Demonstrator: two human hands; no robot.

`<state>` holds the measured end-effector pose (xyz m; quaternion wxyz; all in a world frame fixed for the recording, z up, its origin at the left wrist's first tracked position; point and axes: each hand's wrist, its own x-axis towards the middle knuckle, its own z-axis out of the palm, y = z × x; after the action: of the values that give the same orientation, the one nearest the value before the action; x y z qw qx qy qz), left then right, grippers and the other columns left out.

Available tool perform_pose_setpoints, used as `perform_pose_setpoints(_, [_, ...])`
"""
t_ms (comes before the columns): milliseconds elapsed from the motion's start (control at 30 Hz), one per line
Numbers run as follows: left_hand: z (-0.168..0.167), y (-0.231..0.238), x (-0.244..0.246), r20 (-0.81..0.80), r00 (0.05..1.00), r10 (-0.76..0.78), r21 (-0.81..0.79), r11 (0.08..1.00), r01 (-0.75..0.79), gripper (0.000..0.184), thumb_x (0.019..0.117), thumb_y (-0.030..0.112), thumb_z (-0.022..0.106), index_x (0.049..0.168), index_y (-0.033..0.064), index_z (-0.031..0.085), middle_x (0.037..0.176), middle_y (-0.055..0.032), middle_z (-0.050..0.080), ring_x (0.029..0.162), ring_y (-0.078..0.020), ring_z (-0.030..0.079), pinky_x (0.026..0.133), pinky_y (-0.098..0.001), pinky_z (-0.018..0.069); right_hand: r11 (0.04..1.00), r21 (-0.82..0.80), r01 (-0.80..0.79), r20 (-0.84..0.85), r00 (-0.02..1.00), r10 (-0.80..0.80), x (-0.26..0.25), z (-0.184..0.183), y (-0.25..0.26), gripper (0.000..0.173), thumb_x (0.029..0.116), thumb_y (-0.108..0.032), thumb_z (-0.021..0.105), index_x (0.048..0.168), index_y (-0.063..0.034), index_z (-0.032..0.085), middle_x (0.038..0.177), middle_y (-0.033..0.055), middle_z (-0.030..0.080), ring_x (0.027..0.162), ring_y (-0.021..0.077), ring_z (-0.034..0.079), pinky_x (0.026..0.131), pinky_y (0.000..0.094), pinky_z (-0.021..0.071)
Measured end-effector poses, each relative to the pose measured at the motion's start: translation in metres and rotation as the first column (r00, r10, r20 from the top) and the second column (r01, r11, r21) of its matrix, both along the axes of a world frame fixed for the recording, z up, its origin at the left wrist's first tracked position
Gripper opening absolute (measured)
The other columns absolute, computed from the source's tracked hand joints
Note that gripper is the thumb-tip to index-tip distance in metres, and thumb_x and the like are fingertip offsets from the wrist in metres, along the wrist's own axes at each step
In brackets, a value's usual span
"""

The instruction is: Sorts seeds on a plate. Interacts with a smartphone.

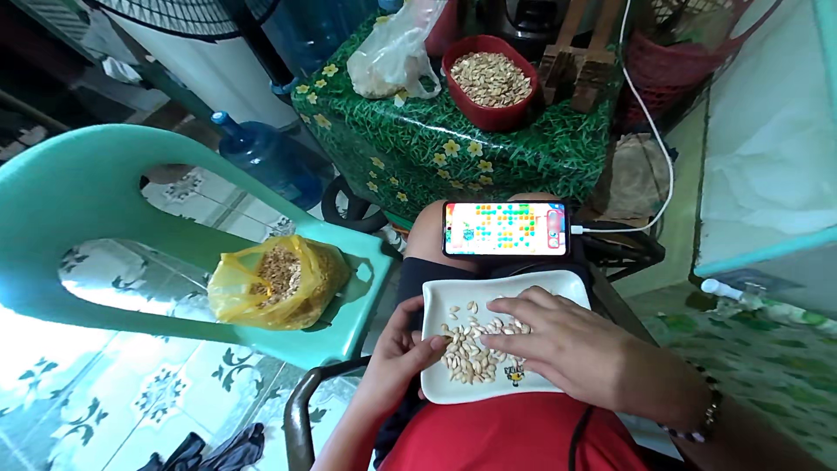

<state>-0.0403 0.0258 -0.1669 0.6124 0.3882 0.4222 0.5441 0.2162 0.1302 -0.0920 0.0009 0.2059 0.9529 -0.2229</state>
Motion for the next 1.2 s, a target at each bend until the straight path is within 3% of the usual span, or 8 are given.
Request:
perform_pose_setpoints(200, [0.001,0.0,0.0,-0.002,1.0,0.005,-0.004,1.0,-0.005,0.055,0.0953,0.012,0.069,0.142,0.0104,0.04,0.099,-0.0067,0.074,0.078,-0.0136,0.074,0.068,-0.0277,0.0627,0.995,0.095,0.004,-0.214,0.977,0.016,-0.011,-0.017,-0.002,0.021,0.0971,-0.006,0.061,0.107,-0.0127,0.078,0.105,0.011,0.067,0.094,0.0275,0.066,0.074,0.0383,0.058])
perform_pose_setpoints(433, [0.002,0.001,0.001,-0.01,1.0,0.008,-0.013,1.0,-0.008,0.056,0.0948,0.014,0.07,0.142,0.0103,0.04,0.096,-0.006,0.074,0.078,-0.0134,0.074,0.069,-0.0275,0.0625,0.99,0.133,0.045,-0.363,0.932,0.007,-0.021,-0.023,-0.002,0.017,0.0954,-0.002,0.059,0.093,-0.0065,0.075,0.098,0.0095,0.071,0.09,0.0236,0.068,0.077,0.0336,0.0582])
perform_pose_setpoints(600, [0.002,0.001,0.0,-0.003,1.0,0.005,-0.018,1.0,-0.005,0.056,0.0946,0.013,0.07,0.142,0.0101,0.04,0.097,-0.0067,0.074,0.078,-0.0134,0.074,0.068,-0.0273,0.0623,0.986,0.147,0.075,-0.45,0.893,-0.001,-0.021,-0.021,-0.001,0.018,0.0965,-0.002,0.058,0.094,-0.0069,0.075,0.096,0.0076,0.074,0.09,0.02,0.071,0.079,0.0303,0.0587])
perform_pose_setpoints(767, [0.002,0.001,0.0,-0.005,1.0,-0.005,-0.016,1.0,0.005,0.055,0.0954,0.014,0.069,0.142,0.0107,0.04,0.096,-0.0062,0.074,0.077,-0.0129,0.074,0.065,-0.0266,0.0619,0.98,0.189,0.065,-0.436,0.9,0.025,-0.016,-0.019,-0.003,0.018,0.0981,-0.004,0.057,0.096,-0.009,0.075,0.094,0.0046,0.076,0.089,0.0198,0.073,0.077,0.0316,0.059])
perform_pose_setpoints(867, [0.002,0.0,0.0,-0.003,1.0,-0.001,-0.015,1.0,0.001,0.056,0.0954,0.014,0.069,0.143,0.0106,0.04,0.094,-0.0067,0.074,0.076,-0.0132,0.074,0.065,-0.0269,0.0619,0.977,0.207,0.053,-0.38,0.924,0.031,-0.011,-0.014,-0.005,0.02,0.1,-0.01,0.057,0.1,-0.0116,0.077,0.101,0.0036,0.076,0.092,0.0212,0.072,0.076,0.0333,0.0592])
perform_pose_setpoints(933, [0.002,0.001,0.0,-0.003,1.0,0.002,-0.019,1.0,-0.002,0.055,0.0953,0.014,0.069,0.142,0.0114,0.04,0.092,-0.0066,0.074,0.074,-0.0133,0.074,0.063,-0.0265,0.0617,0.978,0.2,0.05,-0.315,0.949,0.016,-0.006,-0.009,-0.005,0.021,0.1018,-0.021,0.058,0.105,-0.0139,0.077,0.108,0.0043,0.074,0.097,0.0236,0.07,0.075,0.0358,0.0588])
perform_pose_setpoints(1033, [0.002,0.001,0.0,0.001,1.0,0.001,-0.025,1.0,-0.001,0.055,0.0955,0.013,0.069,0.142,0.0116,0.04,0.092,-0.0072,0.074,0.075,-0.0137,0.074,0.062,-0.0264,0.0618,0.987,0.157,0.043,-0.183,0.983,-0.014,0.004,-0.002,-0.004,0.027,0.0955,-0.028,0.067,0.12,-0.0177,0.074,0.119,0.0087,0.069,0.106,0.0308,0.066,0.076,0.0444,0.0583])
perform_pose_setpoints(1200, [0.001,0.0,0.0,0.009,1.0,0.0,-0.021,1.0,0.0,0.055,0.0955,0.013,0.069,0.142,0.0106,0.04,0.094,-0.0081,0.074,0.075,-0.0139,0.074,0.062,-0.0266,0.0618,0.993,0.103,0.062,-0.058,0.997,-0.056,0.016,0.0,-0.001,0.047,0.0878,-0.018,0.075,0.134,-0.0242,0.068,0.128,0.0119,0.063,0.111,0.0348,0.062,0.079,0.0469,0.0577])
